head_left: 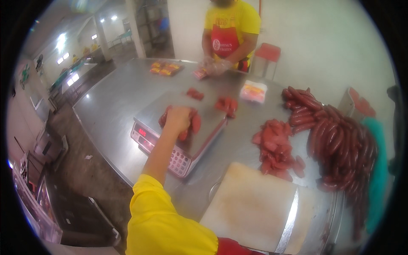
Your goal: The person slices long pieces of raw meat on a white cutting board using a knife. The person places the sliced pieces onto a digital scale and then moves them aside. Another person in the background is packaging meat into plastic bags.
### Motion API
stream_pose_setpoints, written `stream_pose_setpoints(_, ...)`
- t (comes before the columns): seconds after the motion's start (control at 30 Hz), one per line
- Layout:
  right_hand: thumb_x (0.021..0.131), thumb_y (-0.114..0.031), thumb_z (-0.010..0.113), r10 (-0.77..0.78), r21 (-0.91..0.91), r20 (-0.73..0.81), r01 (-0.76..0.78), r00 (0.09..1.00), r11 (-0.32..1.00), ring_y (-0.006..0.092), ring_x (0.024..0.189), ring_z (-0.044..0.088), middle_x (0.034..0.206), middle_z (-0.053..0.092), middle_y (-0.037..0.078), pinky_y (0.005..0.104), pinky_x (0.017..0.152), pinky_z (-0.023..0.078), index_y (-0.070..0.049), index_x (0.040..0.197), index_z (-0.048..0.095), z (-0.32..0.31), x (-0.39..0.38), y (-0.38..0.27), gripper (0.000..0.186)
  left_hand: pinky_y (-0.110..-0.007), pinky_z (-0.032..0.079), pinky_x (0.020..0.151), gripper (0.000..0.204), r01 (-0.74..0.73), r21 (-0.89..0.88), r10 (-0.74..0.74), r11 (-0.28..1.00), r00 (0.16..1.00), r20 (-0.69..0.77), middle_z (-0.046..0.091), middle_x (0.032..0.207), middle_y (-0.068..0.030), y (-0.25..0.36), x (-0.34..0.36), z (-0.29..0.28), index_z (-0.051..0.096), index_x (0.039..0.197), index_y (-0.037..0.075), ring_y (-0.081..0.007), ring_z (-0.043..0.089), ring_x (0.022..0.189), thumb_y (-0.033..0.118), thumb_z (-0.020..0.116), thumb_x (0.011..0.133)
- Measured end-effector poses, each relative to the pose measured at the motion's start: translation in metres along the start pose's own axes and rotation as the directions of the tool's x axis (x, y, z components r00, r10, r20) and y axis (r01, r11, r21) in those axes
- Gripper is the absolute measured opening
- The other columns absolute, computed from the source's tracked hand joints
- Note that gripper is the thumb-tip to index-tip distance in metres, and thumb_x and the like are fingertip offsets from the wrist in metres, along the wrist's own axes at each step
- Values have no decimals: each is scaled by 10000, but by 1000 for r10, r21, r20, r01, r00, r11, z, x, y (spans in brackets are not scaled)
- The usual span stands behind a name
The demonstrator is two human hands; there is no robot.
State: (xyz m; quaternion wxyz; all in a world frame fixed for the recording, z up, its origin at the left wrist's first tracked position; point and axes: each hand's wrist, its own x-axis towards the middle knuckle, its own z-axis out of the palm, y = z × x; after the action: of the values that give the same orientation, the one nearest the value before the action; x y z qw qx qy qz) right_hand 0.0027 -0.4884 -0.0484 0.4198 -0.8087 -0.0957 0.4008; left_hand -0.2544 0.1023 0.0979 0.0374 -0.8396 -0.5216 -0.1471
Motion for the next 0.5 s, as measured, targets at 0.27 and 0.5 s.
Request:
stream_pose_setpoints(0.27, 937, -128, 586, 5, 70, -25, -3, 1000, 998, 188, 1162, 530, 1291, 569, 139, 308, 965, 416, 37, 1335, 455, 2, 7, 16, 450, -454, 458, 866, 222, 7, -29, -18, 1000, 913, -407, 628, 950, -140, 21, 3, 4, 669, 917, 51, -350, 574, 981, 164, 632, 730)
stream_pose_setpoints(0.5, 948, -45, 520, -52, 95, 45, 48, 998, 994, 220, 1224, 483, 1345, 511, 151, 340, 1019, 393, 26, 1382, 384, 2, 5, 5, 461, -444, 458, 803, 195, -263, -206, 91, 943, 794, -601, 632, 910, -139, 58, 0, -10, 606, 959, 39, -339, 580, 920, 161, 624, 809)
